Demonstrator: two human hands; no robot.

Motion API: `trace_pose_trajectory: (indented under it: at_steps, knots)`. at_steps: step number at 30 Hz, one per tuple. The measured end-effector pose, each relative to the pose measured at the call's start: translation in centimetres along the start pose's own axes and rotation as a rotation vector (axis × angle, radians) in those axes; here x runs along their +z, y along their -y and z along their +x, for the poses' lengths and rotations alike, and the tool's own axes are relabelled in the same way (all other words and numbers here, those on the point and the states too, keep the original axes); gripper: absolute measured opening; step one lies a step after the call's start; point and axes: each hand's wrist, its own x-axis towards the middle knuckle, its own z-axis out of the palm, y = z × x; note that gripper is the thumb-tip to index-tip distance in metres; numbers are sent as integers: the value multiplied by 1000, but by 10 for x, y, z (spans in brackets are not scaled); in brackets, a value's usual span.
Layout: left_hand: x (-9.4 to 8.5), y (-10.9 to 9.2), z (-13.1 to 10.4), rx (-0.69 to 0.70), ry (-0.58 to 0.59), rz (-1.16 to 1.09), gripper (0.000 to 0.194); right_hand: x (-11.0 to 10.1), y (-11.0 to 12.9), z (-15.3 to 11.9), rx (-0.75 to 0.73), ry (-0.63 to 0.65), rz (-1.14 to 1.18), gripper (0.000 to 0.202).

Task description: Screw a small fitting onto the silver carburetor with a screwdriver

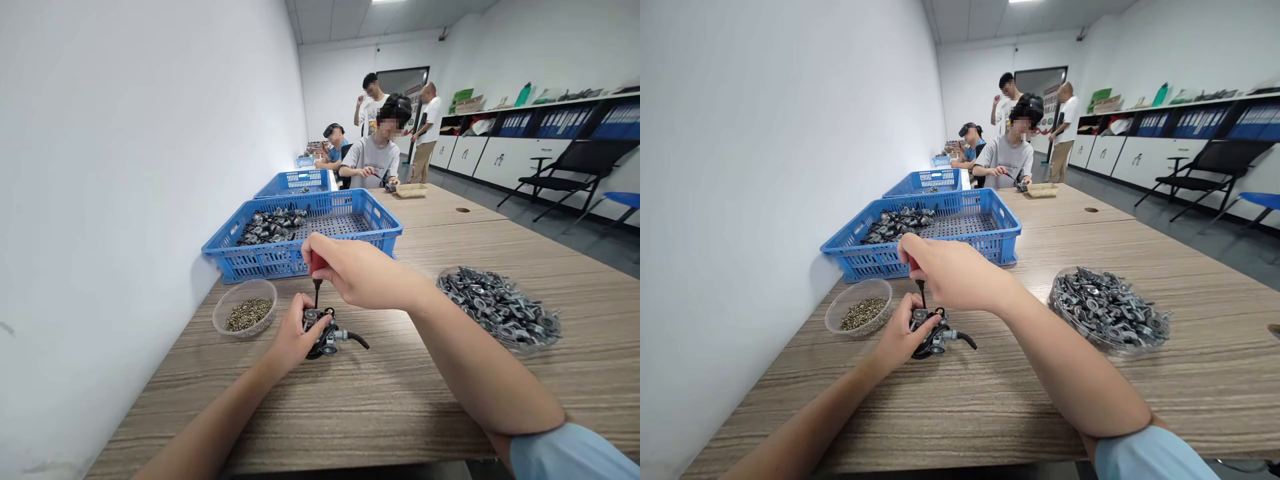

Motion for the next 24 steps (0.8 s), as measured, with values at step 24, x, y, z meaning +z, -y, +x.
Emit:
trace_pose_trajectory:
  at_steps: [24]
  knots:
    - [14,16,4,-133,-171,-30,28,33,17,13,72,-83,-262,21]
